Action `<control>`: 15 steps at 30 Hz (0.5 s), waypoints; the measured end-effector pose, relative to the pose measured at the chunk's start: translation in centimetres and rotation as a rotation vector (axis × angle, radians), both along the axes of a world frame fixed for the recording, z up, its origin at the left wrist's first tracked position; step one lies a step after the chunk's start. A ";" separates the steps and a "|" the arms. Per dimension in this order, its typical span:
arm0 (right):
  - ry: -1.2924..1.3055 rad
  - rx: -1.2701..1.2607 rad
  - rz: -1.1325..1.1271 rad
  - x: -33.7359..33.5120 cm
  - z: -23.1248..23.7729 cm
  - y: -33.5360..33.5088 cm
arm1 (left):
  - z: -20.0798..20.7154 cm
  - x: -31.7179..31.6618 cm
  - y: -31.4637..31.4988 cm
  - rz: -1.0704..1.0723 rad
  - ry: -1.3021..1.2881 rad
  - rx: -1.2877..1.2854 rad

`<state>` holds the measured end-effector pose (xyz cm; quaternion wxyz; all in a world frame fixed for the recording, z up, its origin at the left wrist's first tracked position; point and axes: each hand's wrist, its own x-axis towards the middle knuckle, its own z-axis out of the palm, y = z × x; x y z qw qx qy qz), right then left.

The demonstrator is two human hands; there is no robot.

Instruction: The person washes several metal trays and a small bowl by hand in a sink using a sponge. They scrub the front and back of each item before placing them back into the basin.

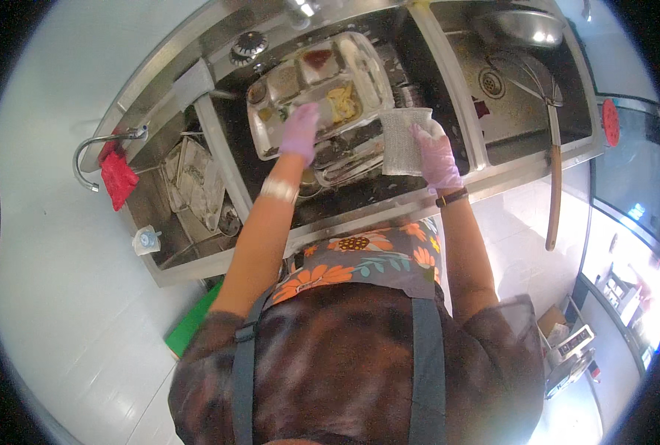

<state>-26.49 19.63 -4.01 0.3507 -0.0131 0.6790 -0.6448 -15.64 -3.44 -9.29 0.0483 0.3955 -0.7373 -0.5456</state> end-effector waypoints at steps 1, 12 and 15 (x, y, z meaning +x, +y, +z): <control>0.046 0.000 0.006 0.3 -0.3 0.7 | -2.5 -1.5 -0.5 -0.123 -0.072 -0.127; 0.059 -0.057 -0.149 -0.9 -3.9 7.8 | -0.5 -6.7 6.7 -0.398 -0.235 -0.729; -0.135 -0.192 -0.302 -2.4 -0.9 7.8 | -0.6 -5.3 7.4 -0.515 -0.185 -0.756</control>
